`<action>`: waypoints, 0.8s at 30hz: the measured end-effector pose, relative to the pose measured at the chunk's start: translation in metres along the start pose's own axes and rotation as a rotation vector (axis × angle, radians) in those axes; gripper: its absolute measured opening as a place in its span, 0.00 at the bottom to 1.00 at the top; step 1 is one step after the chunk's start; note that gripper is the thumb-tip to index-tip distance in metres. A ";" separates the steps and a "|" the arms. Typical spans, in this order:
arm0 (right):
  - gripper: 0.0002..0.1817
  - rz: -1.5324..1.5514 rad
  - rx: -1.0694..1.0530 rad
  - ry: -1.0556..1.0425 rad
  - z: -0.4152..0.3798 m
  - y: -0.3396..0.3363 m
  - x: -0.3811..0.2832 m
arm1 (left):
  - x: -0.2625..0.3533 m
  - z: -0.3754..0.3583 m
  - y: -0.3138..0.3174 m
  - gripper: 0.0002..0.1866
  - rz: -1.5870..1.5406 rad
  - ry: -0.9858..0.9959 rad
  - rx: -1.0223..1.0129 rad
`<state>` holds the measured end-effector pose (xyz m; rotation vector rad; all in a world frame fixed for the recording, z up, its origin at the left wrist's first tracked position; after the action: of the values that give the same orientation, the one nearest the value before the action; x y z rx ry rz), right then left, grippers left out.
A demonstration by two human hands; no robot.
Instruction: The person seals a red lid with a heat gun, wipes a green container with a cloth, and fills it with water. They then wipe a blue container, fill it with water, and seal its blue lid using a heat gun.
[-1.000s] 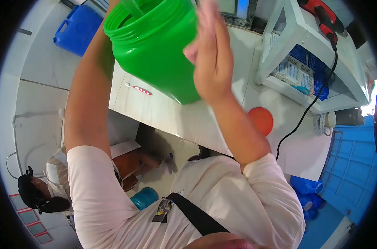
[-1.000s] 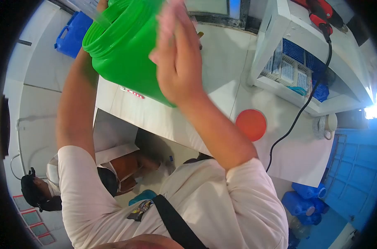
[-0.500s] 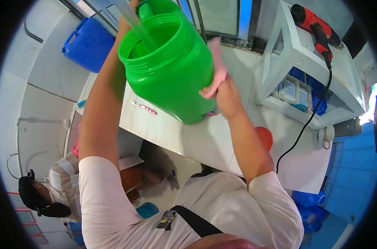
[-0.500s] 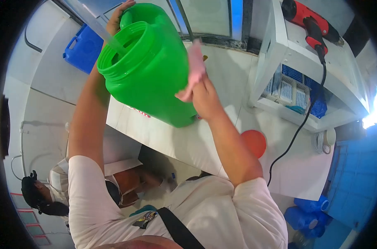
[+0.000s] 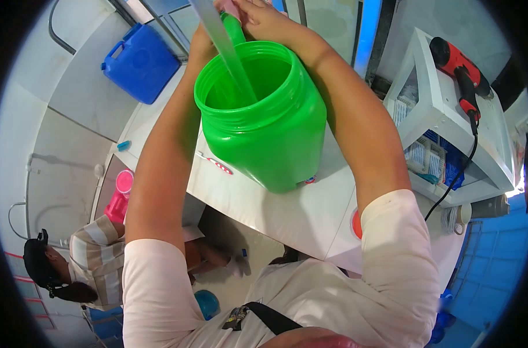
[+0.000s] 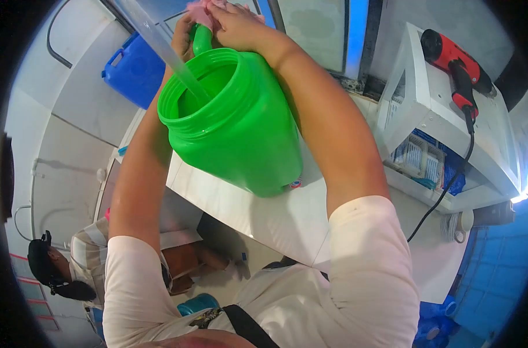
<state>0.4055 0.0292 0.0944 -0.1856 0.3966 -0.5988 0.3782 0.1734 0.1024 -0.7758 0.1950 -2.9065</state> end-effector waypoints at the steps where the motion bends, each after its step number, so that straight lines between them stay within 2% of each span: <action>1: 0.20 0.021 0.412 -0.068 0.001 0.010 -0.011 | -0.001 0.000 -0.005 0.32 0.133 0.033 -0.014; 2: 0.19 0.036 0.823 -0.134 -0.007 0.011 -0.018 | 0.000 -0.001 -0.008 0.32 0.261 0.066 -0.031; 3: 0.19 0.033 0.822 -0.137 -0.018 0.011 0.000 | -0.018 0.005 -0.007 0.32 0.257 0.066 -0.030; 5: 0.30 0.617 0.128 0.464 -0.056 0.000 0.071 | -0.071 0.012 -0.004 0.29 -0.598 -0.474 0.225; 6: 0.40 0.538 -0.173 0.272 -0.081 -0.034 0.068 | -0.072 0.010 -0.006 0.29 -0.607 -0.476 0.222; 8: 0.50 0.505 -0.112 1.125 -0.159 -0.067 0.017 | -0.057 0.013 -0.008 0.22 -0.308 0.207 0.006; 9: 0.51 0.690 0.102 1.025 -0.199 -0.059 0.003 | -0.053 0.014 -0.009 0.22 -0.316 0.214 0.004; 10: 0.51 0.553 -0.120 1.116 -0.252 -0.076 0.001 | -0.048 0.013 -0.011 0.26 -0.224 0.251 -0.033; 11: 0.35 0.754 0.052 1.548 -0.281 -0.086 -0.024 | -0.042 0.011 -0.011 0.29 -0.133 0.286 -0.070; 12: 0.32 0.678 0.069 1.574 -0.298 -0.099 -0.059 | -0.035 0.008 -0.011 0.29 -0.139 0.288 -0.073; 14: 0.31 0.899 0.127 1.557 -0.335 -0.118 -0.094 | -0.021 0.001 -0.011 0.29 -0.065 -0.020 -0.089; 16: 0.25 0.688 0.194 1.062 -0.279 -0.143 -0.160 | -0.005 -0.005 -0.010 0.29 -0.143 -0.067 -0.109; 18: 0.23 0.577 0.373 0.572 -0.209 -0.152 -0.181 | -0.005 -0.006 -0.009 0.28 -0.221 -0.112 -0.129; 19: 0.23 0.575 0.375 0.569 -0.178 -0.157 -0.177 | -0.013 -0.001 -0.012 0.28 -0.124 0.010 -0.124; 20: 0.21 0.561 0.228 0.662 -0.145 -0.159 -0.167 | -0.015 0.002 -0.015 0.28 -0.026 0.132 -0.116; 21: 0.19 0.545 0.082 0.751 -0.116 -0.158 -0.154 | -0.007 0.001 -0.014 0.28 -0.026 0.137 -0.117; 22: 0.19 0.526 -0.067 0.837 -0.096 -0.154 -0.138 | 0.000 -0.003 -0.011 0.28 -0.132 -0.115 -0.109; 23: 0.20 0.490 -0.092 0.777 -0.084 -0.147 -0.117 | 0.003 -0.007 -0.010 0.28 -0.237 -0.372 -0.099; 24: 0.22 0.454 -0.116 0.716 -0.082 -0.140 -0.104 | -0.005 -0.003 -0.011 0.29 -0.082 -0.060 -0.078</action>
<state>0.2216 -0.0287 0.0917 0.0194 1.1342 -0.1720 0.3800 0.1851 0.0992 -0.9027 0.2778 -2.9630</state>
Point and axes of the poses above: each hand's wrist, its own z-axis towards the middle knuckle, its own y-axis out of the palm, x = y × z, the point moved 2 cm from there along z, towards the middle knuckle, and after that the axes turned 15 degrees about x, right-handed, at the moved point
